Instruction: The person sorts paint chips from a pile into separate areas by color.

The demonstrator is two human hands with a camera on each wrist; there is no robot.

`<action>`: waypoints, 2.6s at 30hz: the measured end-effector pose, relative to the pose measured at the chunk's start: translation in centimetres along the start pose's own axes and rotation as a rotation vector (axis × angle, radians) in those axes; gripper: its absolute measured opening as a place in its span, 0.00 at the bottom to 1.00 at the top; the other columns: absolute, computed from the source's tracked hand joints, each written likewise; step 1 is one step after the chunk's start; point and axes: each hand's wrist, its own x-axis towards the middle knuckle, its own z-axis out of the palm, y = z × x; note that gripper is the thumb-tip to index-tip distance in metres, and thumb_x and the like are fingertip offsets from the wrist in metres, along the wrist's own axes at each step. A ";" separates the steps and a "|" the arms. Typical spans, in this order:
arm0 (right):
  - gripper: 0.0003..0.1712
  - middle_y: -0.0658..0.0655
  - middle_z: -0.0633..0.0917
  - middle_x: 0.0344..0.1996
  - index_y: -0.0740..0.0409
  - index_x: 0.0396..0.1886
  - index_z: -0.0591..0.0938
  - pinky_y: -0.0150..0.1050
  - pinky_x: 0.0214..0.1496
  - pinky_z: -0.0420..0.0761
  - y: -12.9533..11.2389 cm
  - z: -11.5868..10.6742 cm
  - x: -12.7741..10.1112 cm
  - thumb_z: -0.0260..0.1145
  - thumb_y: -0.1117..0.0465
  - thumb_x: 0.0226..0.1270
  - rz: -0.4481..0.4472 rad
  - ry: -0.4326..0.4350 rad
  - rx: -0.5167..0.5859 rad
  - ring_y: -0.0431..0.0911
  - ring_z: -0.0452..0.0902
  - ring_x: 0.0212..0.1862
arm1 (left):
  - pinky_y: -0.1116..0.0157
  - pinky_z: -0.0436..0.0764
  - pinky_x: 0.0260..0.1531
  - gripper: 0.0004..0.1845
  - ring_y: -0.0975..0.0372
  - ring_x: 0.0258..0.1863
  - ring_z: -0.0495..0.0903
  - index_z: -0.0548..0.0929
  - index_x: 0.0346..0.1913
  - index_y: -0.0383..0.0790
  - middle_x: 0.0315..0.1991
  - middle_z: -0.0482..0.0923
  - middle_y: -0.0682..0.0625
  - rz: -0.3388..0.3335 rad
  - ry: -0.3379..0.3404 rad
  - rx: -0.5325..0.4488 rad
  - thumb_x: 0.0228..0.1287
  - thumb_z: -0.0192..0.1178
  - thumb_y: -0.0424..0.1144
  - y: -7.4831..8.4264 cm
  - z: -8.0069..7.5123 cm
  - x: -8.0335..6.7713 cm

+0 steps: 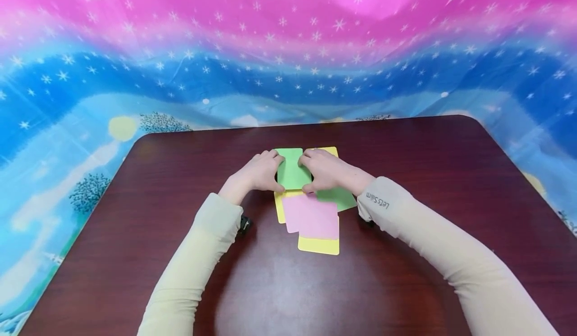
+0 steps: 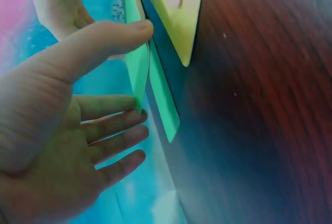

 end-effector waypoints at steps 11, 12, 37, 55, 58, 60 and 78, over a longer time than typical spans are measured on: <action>0.32 0.59 0.72 0.53 0.60 0.54 0.73 0.50 0.67 0.53 1.1 0.7 1.7 0.65 0.46 0.53 0.069 0.005 0.030 0.52 0.66 0.58 | 0.52 0.62 0.58 0.39 0.50 0.57 0.63 0.63 0.64 0.34 0.59 0.64 0.42 -0.047 0.040 -0.060 0.49 0.63 0.49 -1.5 0.6 1.4; 0.33 0.59 0.72 0.54 0.59 0.54 0.73 0.50 0.68 0.53 1.2 0.7 1.8 0.65 0.45 0.53 0.075 0.001 0.029 0.52 0.65 0.59 | 0.52 0.62 0.58 0.39 0.50 0.58 0.63 0.63 0.64 0.34 0.60 0.64 0.42 -0.051 0.042 -0.063 0.49 0.63 0.48 -1.7 0.6 1.5; 0.34 0.58 0.60 0.66 0.54 0.64 0.65 0.50 0.70 0.42 1.4 1.0 3.9 0.57 0.45 0.61 0.150 -0.153 0.024 0.51 0.54 0.68 | 0.51 0.59 0.58 0.18 0.49 0.61 0.58 0.71 0.52 0.41 0.63 0.59 0.42 -0.138 -0.021 -0.229 0.58 0.56 0.40 -2.5 1.2 2.1; 0.33 0.58 0.70 0.59 0.61 0.59 0.70 0.51 0.69 0.48 -0.1 0.4 -2.5 0.60 0.47 0.58 0.018 -0.012 0.061 0.50 0.63 0.63 | 0.52 0.61 0.60 0.25 0.51 0.61 0.63 0.72 0.56 0.37 0.60 0.66 0.42 0.084 0.072 -0.094 0.56 0.59 0.44 1.7 0.9 -1.8; 0.31 0.56 0.73 0.56 0.60 0.57 0.72 0.50 0.68 0.50 -0.2 0.5 -3.5 0.61 0.49 0.58 0.012 0.021 0.064 0.49 0.65 0.61 | 0.53 0.62 0.58 0.26 0.52 0.59 0.65 0.73 0.56 0.37 0.58 0.68 0.43 0.117 0.072 -0.083 0.55 0.60 0.45 2.5 1.2 -2.2; 0.29 0.56 0.75 0.54 0.60 0.57 0.72 0.50 0.68 0.52 -0.3 0.7 -4.2 0.61 0.50 0.58 0.009 0.031 0.067 0.49 0.66 0.60 | 0.54 0.62 0.58 0.27 0.53 0.58 0.66 0.73 0.56 0.38 0.57 0.69 0.44 0.132 0.060 -0.060 0.53 0.61 0.46 3.0 1.5 -2.5; 0.41 0.55 0.74 0.54 0.58 0.57 0.72 0.55 0.66 0.53 -1.2 1.4 -9.3 0.64 0.36 0.49 0.023 -0.032 0.076 0.49 0.67 0.59 | 0.62 0.69 0.46 0.41 0.58 0.45 0.68 0.72 0.57 0.37 0.47 0.69 0.49 0.229 0.019 -0.007 0.41 0.67 0.59 6.5 2.9 -3.8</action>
